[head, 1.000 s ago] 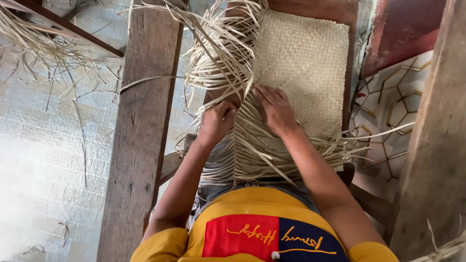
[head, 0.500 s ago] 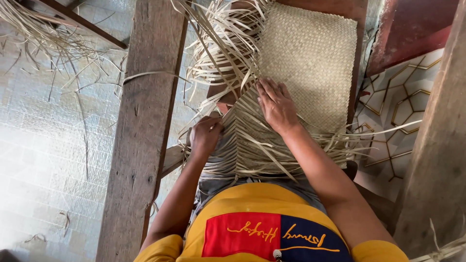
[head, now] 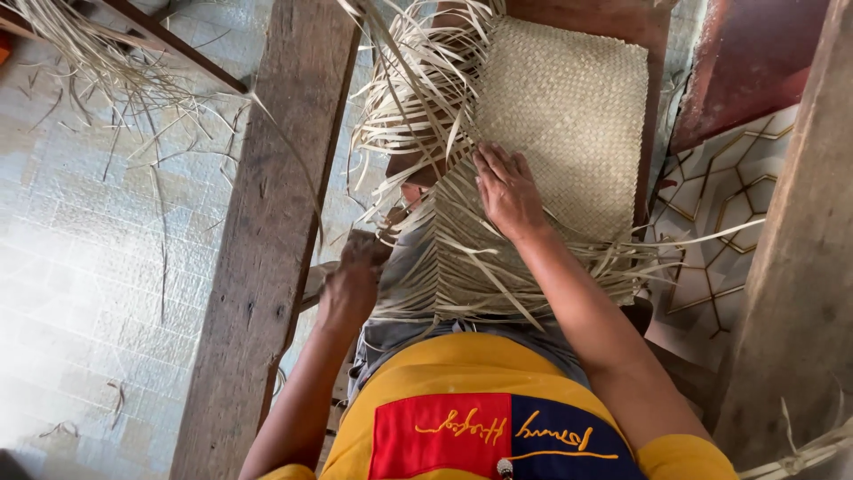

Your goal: Weaving a mat by interlacing natural fiber strips on a wooden frame

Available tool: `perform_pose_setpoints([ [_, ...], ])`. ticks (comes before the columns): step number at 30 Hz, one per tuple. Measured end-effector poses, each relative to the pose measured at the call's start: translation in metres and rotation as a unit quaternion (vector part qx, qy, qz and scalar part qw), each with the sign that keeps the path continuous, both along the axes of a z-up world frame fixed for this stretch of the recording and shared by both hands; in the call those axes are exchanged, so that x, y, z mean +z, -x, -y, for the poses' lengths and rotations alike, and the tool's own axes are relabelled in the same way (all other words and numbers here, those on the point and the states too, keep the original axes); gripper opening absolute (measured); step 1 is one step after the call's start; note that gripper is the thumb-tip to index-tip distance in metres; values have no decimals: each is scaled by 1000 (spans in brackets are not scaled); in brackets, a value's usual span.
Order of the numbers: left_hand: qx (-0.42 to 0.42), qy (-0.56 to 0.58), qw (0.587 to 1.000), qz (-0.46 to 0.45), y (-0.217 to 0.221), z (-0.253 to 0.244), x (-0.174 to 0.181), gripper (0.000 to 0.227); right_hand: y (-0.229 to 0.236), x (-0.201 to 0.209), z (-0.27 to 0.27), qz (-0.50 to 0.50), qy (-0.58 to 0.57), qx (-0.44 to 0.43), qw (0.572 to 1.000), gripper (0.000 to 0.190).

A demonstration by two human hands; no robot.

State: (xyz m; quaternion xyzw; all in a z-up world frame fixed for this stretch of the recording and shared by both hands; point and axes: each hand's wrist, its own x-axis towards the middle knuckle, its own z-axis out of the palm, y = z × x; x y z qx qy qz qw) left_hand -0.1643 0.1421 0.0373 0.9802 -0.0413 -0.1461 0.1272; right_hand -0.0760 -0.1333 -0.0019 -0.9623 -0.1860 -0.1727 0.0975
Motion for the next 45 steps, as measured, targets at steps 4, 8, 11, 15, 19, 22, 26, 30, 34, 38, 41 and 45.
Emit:
perform_pose_setpoints([
  [4,-27,37,995,87,-37,57,68,33,2,9,-2,-16,-10,1,1000,36],
  [8,-19,99,994,49,-82,79,19,33,2,12,-3,-77,-34,-15,996,34],
  [11,18,148,988,49,-101,79,-12,20,1,15,-4,-74,-56,-19,995,33],
  [15,39,200,976,75,-103,73,-35,9,-1,10,-4,-26,-41,-18,999,38],
  [19,22,221,971,88,-102,72,-45,7,-1,18,-7,-37,-31,-27,998,33],
  [22,8,216,970,116,-102,70,-47,5,0,16,-6,-31,-10,-30,999,32],
  [26,-46,231,957,169,-99,59,-47,5,1,15,-7,-32,10,-37,999,33],
  [30,2,259,955,141,-104,60,-45,9,1,34,-8,-83,-64,-22,994,32],
  [34,21,243,960,139,-97,84,-10,16,-38,-25,20,-65,-210,-13,975,23],
  [38,33,234,964,126,-100,100,-7,18,-67,14,31,-177,-233,-49,955,18],
  [41,11,246,951,185,-98,102,-17,14,-84,41,24,-276,-189,-22,942,17],
  [45,-26,258,928,266,-96,107,-27,11,-95,86,7,-411,-76,7,909,22],
])
